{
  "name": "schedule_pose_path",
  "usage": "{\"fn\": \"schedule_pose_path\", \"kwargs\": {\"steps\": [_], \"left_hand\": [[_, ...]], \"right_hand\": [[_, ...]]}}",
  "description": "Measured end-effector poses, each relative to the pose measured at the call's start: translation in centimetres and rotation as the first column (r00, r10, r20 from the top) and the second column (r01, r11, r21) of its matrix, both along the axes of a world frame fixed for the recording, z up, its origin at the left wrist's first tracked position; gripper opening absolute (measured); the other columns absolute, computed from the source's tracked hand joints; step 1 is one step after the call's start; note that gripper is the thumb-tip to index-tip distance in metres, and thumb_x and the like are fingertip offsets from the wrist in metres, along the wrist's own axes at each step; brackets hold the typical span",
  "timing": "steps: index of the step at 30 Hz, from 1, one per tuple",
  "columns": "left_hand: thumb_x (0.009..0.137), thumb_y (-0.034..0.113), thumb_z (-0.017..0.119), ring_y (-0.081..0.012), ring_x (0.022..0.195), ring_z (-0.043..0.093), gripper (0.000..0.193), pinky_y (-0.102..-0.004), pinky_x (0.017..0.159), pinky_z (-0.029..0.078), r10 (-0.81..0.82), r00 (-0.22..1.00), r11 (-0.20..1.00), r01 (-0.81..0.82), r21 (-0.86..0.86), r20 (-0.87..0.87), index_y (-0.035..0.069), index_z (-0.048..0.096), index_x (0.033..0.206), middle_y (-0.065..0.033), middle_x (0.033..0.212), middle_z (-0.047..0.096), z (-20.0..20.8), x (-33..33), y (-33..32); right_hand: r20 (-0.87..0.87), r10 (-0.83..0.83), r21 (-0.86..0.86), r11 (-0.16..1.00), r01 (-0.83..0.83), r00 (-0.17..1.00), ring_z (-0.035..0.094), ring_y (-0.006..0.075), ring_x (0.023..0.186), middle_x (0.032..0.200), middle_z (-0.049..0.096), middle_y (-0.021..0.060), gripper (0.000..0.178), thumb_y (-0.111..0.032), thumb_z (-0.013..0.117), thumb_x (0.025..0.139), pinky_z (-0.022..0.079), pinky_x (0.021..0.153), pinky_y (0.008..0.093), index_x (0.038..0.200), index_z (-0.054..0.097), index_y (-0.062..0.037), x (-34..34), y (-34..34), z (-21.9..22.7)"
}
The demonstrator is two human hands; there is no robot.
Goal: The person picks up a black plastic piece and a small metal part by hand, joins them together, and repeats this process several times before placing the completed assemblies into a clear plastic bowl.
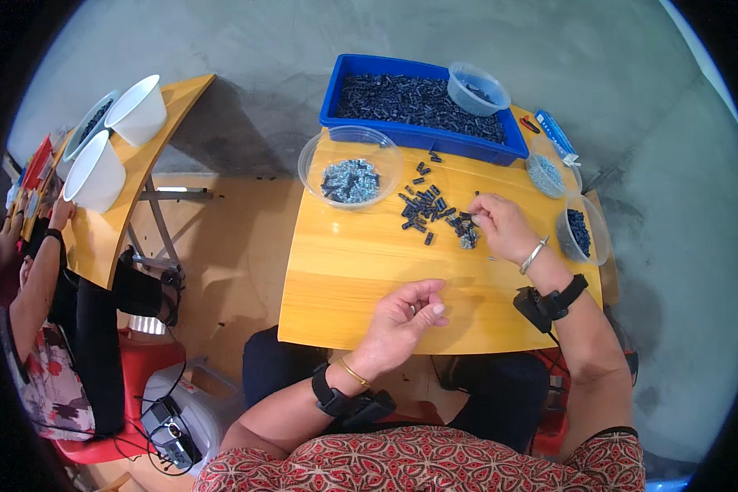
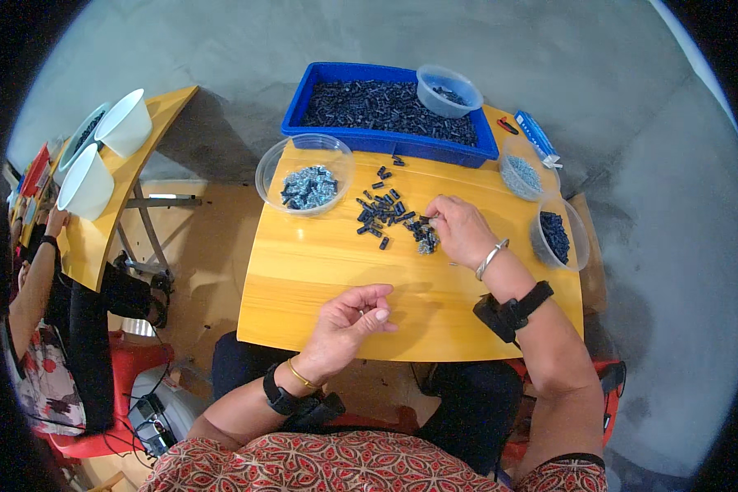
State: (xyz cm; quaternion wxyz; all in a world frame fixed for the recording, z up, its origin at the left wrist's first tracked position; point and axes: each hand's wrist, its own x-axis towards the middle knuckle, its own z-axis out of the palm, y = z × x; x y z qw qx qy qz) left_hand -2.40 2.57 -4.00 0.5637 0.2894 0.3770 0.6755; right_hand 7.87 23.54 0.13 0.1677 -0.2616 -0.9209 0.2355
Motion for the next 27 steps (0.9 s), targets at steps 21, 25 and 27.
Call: {"fn": "schedule_pose_path", "kwargs": {"steps": [21,25,27], "left_hand": [[0.087,0.009,0.047,-0.0111,0.077,0.053,0.022,-0.0310,0.075,0.050,-0.078,0.974,0.997,0.074,0.023,0.211,-0.001,0.051,0.106,-0.0048,0.085,0.054,-0.5,-0.7,0.0],[0.086,0.010,0.048,-0.0117,0.075,0.054,0.021,-0.0300,0.069,0.051,0.020,0.937,0.998,0.002,-0.062,0.348,-0.003,0.052,0.102,-0.0056,0.082,0.055,0.2,-0.6,-0.4],[0.086,0.010,0.049,-0.0117,0.071,0.055,0.020,-0.0283,0.066,0.051,-0.002,0.961,0.996,0.026,-0.082,0.276,-0.003,0.053,0.100,-0.0057,0.081,0.055,0.4,-0.8,-0.5]], "right_hand": [[0.250,0.294,0.289,0.887,-0.361,0.922,0.050,0.0297,0.077,0.076,0.050,0.0116,0.013,0.000,0.055,0.068,0.041,0.065,0.0380,0.079,0.048,-0.0041,-2.8,-4.3,0.5],[0.133,0.251,0.117,0.957,-0.267,0.959,0.050,0.0314,0.075,0.075,0.050,0.0135,0.010,-0.002,0.053,0.071,0.041,0.064,0.0394,0.078,0.047,-0.0027,-1.1,-8.0,2.8],[-0.028,0.280,0.093,0.957,-0.276,0.960,0.049,0.0317,0.073,0.074,0.049,0.0138,0.010,0.001,0.053,0.070,0.041,0.063,0.0386,0.077,0.046,-0.0023,-0.3,-10.5,3.0]]}}
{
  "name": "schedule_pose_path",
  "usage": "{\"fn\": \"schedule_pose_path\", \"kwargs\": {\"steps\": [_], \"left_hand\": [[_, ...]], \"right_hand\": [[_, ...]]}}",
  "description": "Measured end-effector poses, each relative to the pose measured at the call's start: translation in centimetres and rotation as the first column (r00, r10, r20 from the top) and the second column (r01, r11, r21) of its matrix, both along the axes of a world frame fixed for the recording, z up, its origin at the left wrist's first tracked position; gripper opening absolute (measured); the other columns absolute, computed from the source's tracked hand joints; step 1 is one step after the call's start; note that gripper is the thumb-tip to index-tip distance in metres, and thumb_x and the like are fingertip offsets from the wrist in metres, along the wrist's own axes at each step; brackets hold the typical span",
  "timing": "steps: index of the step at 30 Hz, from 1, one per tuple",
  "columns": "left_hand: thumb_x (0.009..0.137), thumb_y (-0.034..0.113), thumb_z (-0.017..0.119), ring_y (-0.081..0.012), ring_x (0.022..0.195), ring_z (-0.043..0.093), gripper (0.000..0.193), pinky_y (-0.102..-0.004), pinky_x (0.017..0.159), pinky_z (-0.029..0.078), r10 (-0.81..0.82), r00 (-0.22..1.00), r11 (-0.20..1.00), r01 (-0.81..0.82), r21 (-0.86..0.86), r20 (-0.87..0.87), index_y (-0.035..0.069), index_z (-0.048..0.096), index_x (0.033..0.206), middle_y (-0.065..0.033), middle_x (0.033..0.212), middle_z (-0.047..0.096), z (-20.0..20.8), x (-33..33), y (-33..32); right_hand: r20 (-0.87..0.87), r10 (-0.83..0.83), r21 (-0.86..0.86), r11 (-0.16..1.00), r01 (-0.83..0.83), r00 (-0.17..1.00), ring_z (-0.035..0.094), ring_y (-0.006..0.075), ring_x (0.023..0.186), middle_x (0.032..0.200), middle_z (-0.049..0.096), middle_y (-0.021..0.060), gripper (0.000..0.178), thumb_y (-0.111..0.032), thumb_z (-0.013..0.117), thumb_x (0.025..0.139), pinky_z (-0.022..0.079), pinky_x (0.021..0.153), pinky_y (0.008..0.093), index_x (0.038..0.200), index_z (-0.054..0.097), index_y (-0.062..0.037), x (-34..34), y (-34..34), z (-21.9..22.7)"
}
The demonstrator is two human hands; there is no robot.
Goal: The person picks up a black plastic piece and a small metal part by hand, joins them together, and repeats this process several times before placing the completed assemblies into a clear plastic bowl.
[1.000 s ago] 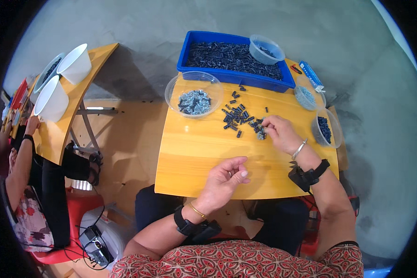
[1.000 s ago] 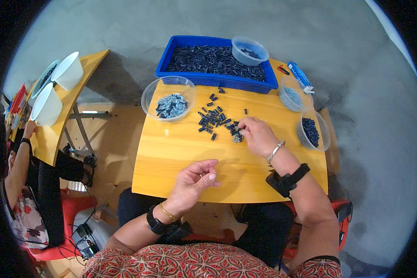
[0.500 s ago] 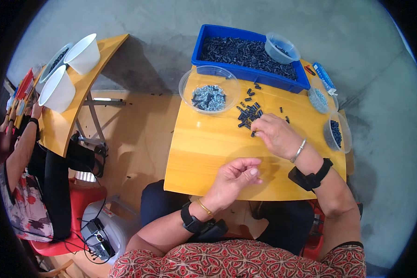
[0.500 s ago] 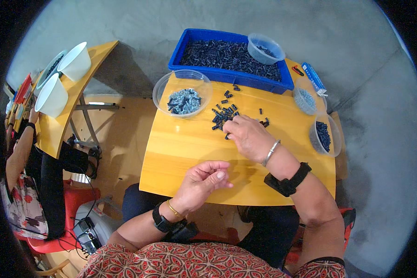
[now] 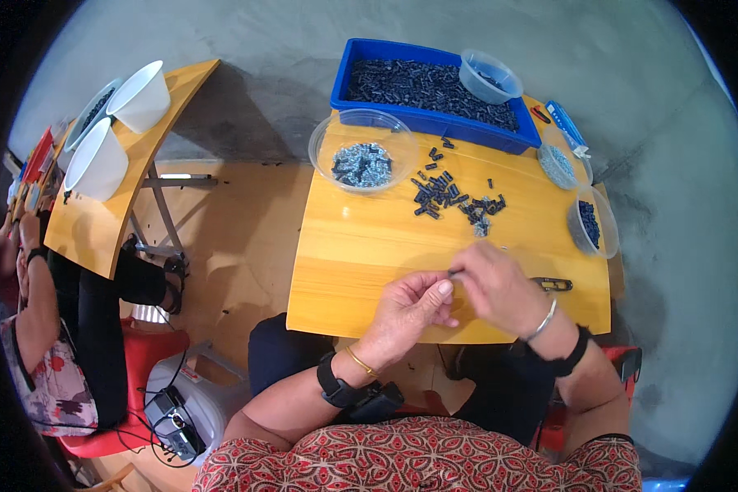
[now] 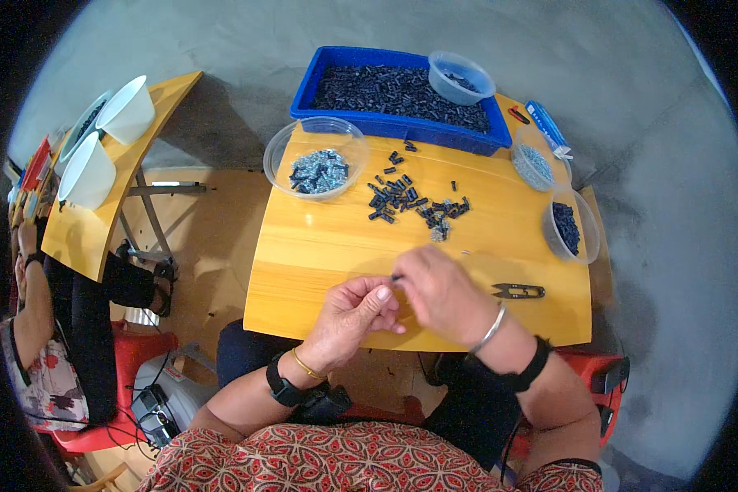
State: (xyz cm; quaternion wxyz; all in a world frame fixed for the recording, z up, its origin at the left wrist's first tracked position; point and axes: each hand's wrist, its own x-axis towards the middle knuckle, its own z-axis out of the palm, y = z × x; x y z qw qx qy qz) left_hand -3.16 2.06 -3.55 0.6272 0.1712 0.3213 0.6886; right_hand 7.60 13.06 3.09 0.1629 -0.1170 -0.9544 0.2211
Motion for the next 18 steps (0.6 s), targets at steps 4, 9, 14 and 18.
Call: {"fn": "schedule_pose_path", "kwargs": {"steps": [4,9,14,18], "left_hand": [[0.084,0.009,0.052,-0.0117,0.062,0.056,0.015,-0.0241,0.058,0.051,-0.051,0.979,0.999,0.053,0.006,-0.195,-0.004,0.055,0.092,-0.0052,0.076,0.056,0.1,0.1,0.1],[0.083,0.006,0.052,-0.0122,0.060,0.056,0.012,-0.0242,0.057,0.050,-0.084,0.966,0.996,0.090,0.012,-0.246,-0.002,0.055,0.091,-0.0046,0.074,0.056,0.0,0.0,-0.1],[0.083,0.003,0.051,-0.0124,0.062,0.055,0.011,-0.0256,0.059,0.050,-0.080,0.977,0.994,0.092,0.052,-0.200,0.000,0.056,0.092,-0.0047,0.073,0.055,-0.3,-0.2,0.1],[0.083,0.003,0.050,-0.0120,0.064,0.053,0.011,-0.0275,0.062,0.050,-0.096,0.994,0.992,0.100,0.080,-0.060,-0.001,0.055,0.093,-0.0052,0.072,0.054,-0.5,-0.5,0.2]], "right_hand": [[-0.075,-0.048,-0.063,0.997,0.043,0.996,0.049,0.0318,0.072,0.073,0.049,0.0138,0.013,0.002,0.054,0.069,0.041,0.062,0.0379,0.079,0.046,-0.0030,1.2,-2.5,-0.5],[-0.001,-0.158,-0.240,0.958,0.153,0.987,0.051,0.0304,0.071,0.074,0.051,0.0132,0.012,0.001,0.054,0.070,0.042,0.063,0.0356,0.080,0.049,-0.0025,3.2,-1.6,-0.2],[-0.013,-0.416,-0.009,0.909,0.416,0.909,0.054,0.0300,0.070,0.072,0.053,0.0145,0.009,0.000,0.053,0.071,0.043,0.062,0.0349,0.079,0.049,-0.0006,6.7,4.9,-2.9],[0.059,-0.438,-0.040,0.897,0.440,0.897,0.054,0.0279,0.068,0.071,0.053,0.0128,0.007,0.001,0.053,0.072,0.043,0.061,0.0328,0.078,0.050,-0.0011,6.3,6.0,-2.9]]}}
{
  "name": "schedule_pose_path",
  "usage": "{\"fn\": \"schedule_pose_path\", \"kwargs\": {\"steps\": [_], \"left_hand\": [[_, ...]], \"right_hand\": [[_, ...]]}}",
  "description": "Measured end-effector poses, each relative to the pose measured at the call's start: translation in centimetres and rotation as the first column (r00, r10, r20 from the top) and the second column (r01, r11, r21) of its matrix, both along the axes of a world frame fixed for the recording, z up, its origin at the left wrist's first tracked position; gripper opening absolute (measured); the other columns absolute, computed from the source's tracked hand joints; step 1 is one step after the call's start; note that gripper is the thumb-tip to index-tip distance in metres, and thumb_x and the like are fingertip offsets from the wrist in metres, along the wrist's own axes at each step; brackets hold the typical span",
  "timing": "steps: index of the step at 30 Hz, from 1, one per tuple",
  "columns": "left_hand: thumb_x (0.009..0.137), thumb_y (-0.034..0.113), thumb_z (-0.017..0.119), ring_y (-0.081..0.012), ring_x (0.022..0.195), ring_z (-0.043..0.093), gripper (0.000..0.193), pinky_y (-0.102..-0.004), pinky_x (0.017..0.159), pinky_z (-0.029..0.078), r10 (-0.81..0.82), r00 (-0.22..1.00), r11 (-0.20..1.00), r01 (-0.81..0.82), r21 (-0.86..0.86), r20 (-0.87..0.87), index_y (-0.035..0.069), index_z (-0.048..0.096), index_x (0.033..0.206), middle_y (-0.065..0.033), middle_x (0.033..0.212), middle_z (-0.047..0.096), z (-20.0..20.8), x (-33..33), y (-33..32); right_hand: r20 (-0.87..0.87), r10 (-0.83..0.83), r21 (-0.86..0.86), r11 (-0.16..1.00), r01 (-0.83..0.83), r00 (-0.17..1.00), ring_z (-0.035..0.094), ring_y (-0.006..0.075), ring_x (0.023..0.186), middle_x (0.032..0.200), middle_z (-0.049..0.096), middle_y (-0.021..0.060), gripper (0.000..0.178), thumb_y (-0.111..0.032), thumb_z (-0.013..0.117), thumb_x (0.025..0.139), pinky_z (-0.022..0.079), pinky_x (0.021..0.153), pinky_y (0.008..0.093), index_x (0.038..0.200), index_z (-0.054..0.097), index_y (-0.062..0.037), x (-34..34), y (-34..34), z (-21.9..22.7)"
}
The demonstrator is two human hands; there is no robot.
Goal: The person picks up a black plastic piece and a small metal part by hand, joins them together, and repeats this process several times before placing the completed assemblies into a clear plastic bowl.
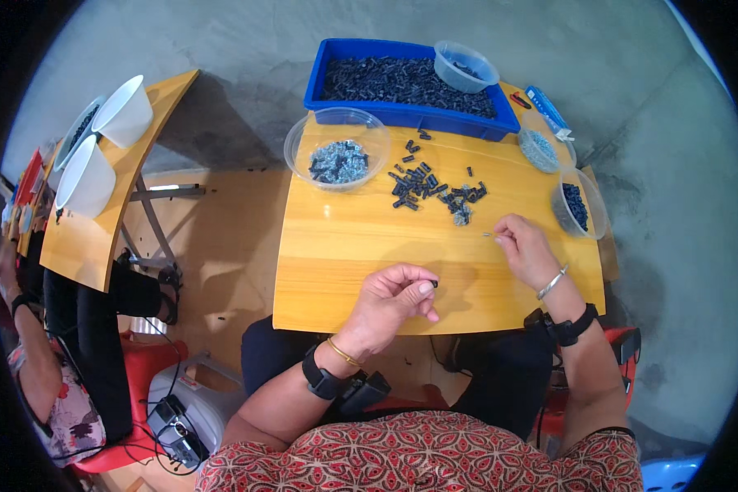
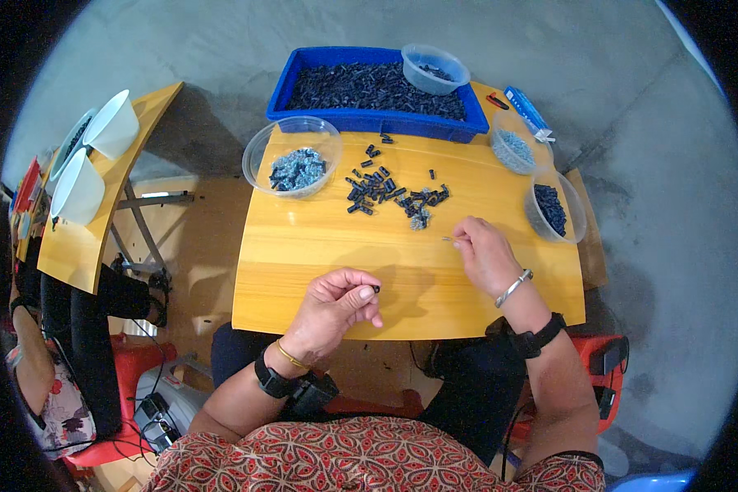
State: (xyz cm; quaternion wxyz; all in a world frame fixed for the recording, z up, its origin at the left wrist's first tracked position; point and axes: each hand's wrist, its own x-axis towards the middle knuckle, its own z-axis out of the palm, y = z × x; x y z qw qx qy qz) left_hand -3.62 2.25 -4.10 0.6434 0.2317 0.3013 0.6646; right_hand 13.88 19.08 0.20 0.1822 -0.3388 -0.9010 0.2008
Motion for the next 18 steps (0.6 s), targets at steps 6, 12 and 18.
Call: {"fn": "schedule_pose_path", "kwargs": {"steps": [6,12,18], "left_hand": [[0.084,0.004,0.050,-0.0120,0.065,0.051,0.012,-0.0281,0.063,0.050,-0.005,1.000,1.000,0.005,0.004,0.006,-0.002,0.055,0.093,-0.0055,0.072,0.053,0.3,0.0,-0.1],[0.084,0.004,0.049,-0.0123,0.065,0.052,0.012,-0.0281,0.064,0.049,0.012,1.000,0.999,-0.012,0.031,-0.002,-0.001,0.055,0.093,-0.0051,0.071,0.054,0.3,0.2,-0.2],[0.084,0.007,0.050,-0.0128,0.065,0.053,0.016,-0.0291,0.065,0.050,-0.055,0.995,0.991,0.044,0.125,0.087,0.000,0.055,0.097,-0.0054,0.072,0.054,2.9,2.1,-2.2]], "right_hand": [[0.120,0.091,0.070,0.993,-0.100,0.989,0.053,0.0312,0.069,0.074,0.054,0.0146,0.007,0.000,0.053,0.072,0.043,0.061,0.0344,0.077,0.049,-0.0018,-0.8,0.4,-0.6],[-0.051,0.045,-0.104,0.993,-0.050,0.998,0.054,0.0227,0.060,0.070,0.055,0.0121,0.006,0.000,0.053,0.073,0.043,0.056,0.0289,0.078,0.049,-0.0006,0.0,-2.7,1.2],[-0.367,-0.021,-0.292,0.952,-0.094,0.930,0.050,0.0109,0.059,0.069,0.053,0.0055,0.007,-0.001,0.054,0.076,0.042,0.055,0.0235,0.079,0.049,0.0005,1.0,-9.3,4.0]]}}
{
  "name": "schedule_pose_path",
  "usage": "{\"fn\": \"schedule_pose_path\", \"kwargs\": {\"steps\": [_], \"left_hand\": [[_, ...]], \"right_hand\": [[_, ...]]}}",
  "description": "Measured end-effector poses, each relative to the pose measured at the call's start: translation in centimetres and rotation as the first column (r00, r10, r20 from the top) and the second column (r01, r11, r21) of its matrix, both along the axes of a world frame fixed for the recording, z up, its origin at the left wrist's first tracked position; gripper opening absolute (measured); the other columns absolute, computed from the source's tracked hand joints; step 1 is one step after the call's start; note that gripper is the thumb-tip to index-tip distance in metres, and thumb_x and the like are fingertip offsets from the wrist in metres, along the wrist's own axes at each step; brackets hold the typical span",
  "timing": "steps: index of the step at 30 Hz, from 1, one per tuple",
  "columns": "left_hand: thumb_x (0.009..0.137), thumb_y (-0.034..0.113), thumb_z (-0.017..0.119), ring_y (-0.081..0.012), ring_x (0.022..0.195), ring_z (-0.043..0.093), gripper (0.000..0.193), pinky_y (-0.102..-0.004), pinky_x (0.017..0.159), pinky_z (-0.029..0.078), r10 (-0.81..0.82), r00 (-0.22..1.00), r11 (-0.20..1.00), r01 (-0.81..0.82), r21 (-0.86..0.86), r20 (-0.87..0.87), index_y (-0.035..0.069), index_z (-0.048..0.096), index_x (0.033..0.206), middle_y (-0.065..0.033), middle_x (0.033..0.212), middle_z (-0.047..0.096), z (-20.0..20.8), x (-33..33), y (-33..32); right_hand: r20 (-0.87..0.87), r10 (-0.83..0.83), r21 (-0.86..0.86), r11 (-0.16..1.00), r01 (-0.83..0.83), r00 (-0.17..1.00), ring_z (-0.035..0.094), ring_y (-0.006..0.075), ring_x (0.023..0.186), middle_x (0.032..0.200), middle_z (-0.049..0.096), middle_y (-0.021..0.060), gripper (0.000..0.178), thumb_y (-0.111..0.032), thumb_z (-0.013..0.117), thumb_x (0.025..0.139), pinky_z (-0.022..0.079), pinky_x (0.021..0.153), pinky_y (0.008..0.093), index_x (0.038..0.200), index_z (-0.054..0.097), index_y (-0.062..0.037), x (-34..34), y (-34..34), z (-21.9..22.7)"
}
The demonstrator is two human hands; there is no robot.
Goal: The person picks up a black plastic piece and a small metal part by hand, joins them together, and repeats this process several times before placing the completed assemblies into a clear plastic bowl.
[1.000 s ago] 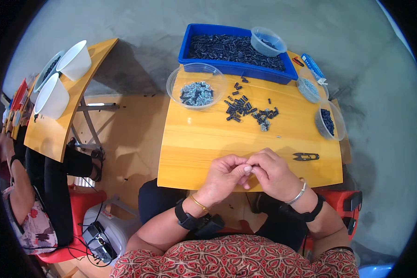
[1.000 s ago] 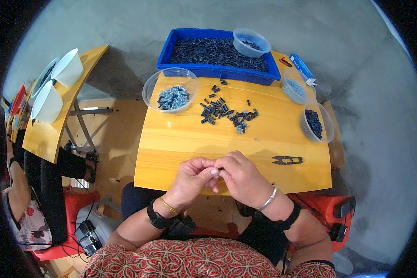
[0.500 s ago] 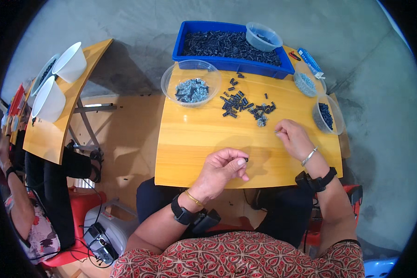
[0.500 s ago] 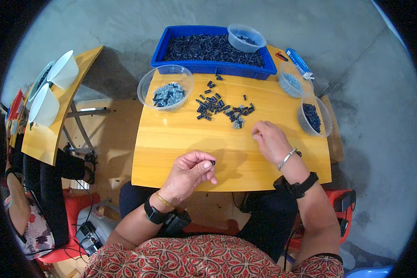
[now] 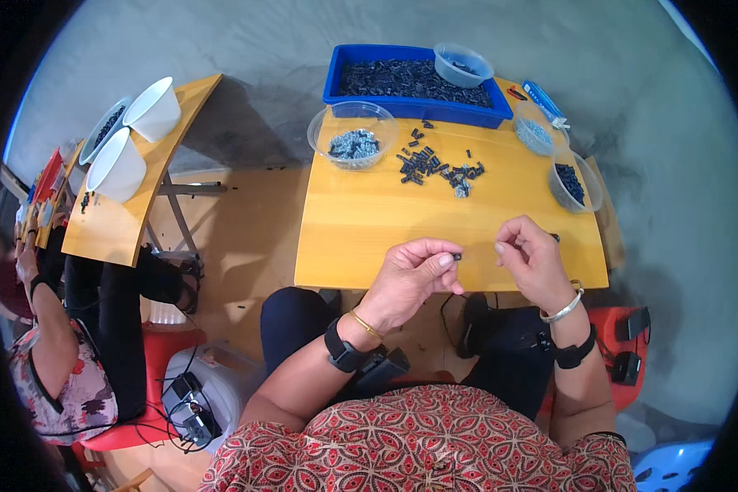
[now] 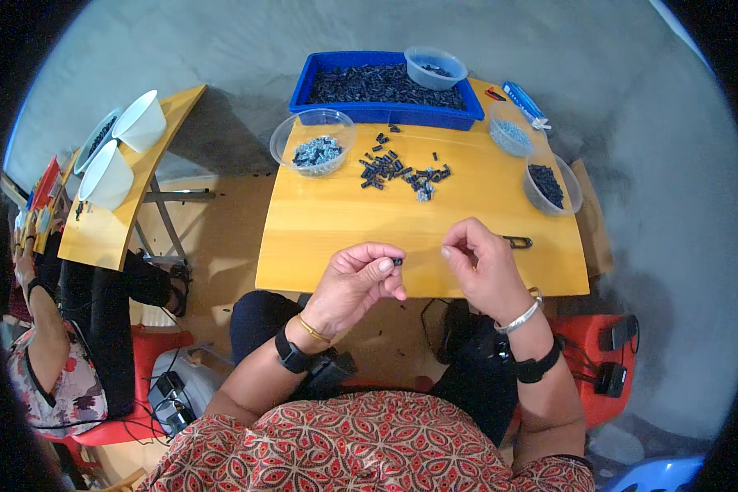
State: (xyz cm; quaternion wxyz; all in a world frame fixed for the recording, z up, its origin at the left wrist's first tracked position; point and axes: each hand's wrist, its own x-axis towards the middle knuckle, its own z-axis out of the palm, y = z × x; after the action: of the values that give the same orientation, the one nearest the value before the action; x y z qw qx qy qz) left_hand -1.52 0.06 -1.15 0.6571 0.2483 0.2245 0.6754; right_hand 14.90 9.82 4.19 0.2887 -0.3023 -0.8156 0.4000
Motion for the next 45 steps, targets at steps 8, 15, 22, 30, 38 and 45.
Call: {"fn": "schedule_pose_path", "kwargs": {"steps": [8,15,22,30,38,45], "left_hand": [[0.084,0.008,0.051,-0.0131,0.066,0.054,0.018,-0.0311,0.066,0.051,-0.055,0.998,0.987,0.050,0.153,0.029,0.000,0.055,0.099,-0.0051,0.073,0.054,3.5,2.2,-2.9],[0.082,0.005,0.053,-0.0138,0.070,0.058,0.017,-0.0302,0.067,0.052,0.069,0.992,0.987,-0.051,0.154,-0.110,0.000,0.055,0.098,-0.0066,0.082,0.059,5.0,3.2,-4.9],[0.081,0.004,0.055,-0.0142,0.069,0.060,0.016,-0.0285,0.065,0.053,0.130,0.974,0.985,-0.105,0.138,-0.187,-0.001,0.056,0.096,-0.0086,0.084,0.060,5.2,3.7,-5.5],[0.079,0.002,0.056,-0.0137,0.066,0.059,0.012,-0.0312,0.065,0.055,0.179,0.965,0.979,-0.155,0.133,-0.190,-0.002,0.057,0.090,-0.0091,0.077,0.060,5.1,4.3,-5.3],[0.080,-0.001,0.054,-0.0107,0.066,0.057,0.010,-0.0282,0.064,0.054,0.179,0.966,0.977,-0.153,0.150,-0.184,-0.004,0.057,0.090,-0.0087,0.078,0.059,4.8,4.3,-5.3],[0.081,0.001,0.053,-0.0139,0.066,0.058,0.008,-0.0311,0.064,0.055,0.183,0.970,0.977,-0.160,0.144,-0.160,-0.002,0.057,0.088,-0.0089,0.074,0.058,4.3,4.1,-5.1]], "right_hand": [[-0.153,0.059,-0.035,0.997,-0.065,0.987,0.049,0.0061,0.061,0.071,0.052,0.0018,0.005,-0.002,0.055,0.078,0.040,0.054,0.0196,0.081,0.051,-0.0004,1.9,-5.8,4.3],[-0.233,0.093,0.043,0.995,-0.085,0.968,0.054,0.0088,0.065,0.073,0.054,0.0035,0.004,0.002,0.053,0.078,0.045,0.058,0.0215,0.082,0.053,-0.0001,1.8,-8.1,5.0],[-0.267,0.051,0.093,0.995,-0.027,0.962,0.056,0.0116,0.066,0.074,0.055,0.0055,0.005,0.003,0.054,0.077,0.046,0.060,0.0226,0.081,0.054,0.0001,1.7,-8.8,4.7],[-0.217,0.080,0.333,0.943,-0.003,0.973,0.055,0.0175,0.063,0.072,0.054,0.0085,0.006,0.004,0.056,0.075,0.043,0.056,0.0254,0.078,0.055,-0.0005,1.4,-9.1,4.7],[-0.140,0.079,0.463,0.886,-0.005,0.987,0.055,0.0207,0.060,0.071,0.054,0.0102,0.006,0.004,0.055,0.074,0.043,0.052,0.0262,0.077,0.055,-0.0003,1.1,-9.6,5.2],[-0.187,0.071,0.395,0.919,0.009,0.980,0.056,0.0201,0.061,0.076,0.056,0.0109,0.013,0.004,0.054,0.075,0.044,0.054,0.0257,0.087,0.058,-0.0001,0.8,-9.9,4.5]]}}
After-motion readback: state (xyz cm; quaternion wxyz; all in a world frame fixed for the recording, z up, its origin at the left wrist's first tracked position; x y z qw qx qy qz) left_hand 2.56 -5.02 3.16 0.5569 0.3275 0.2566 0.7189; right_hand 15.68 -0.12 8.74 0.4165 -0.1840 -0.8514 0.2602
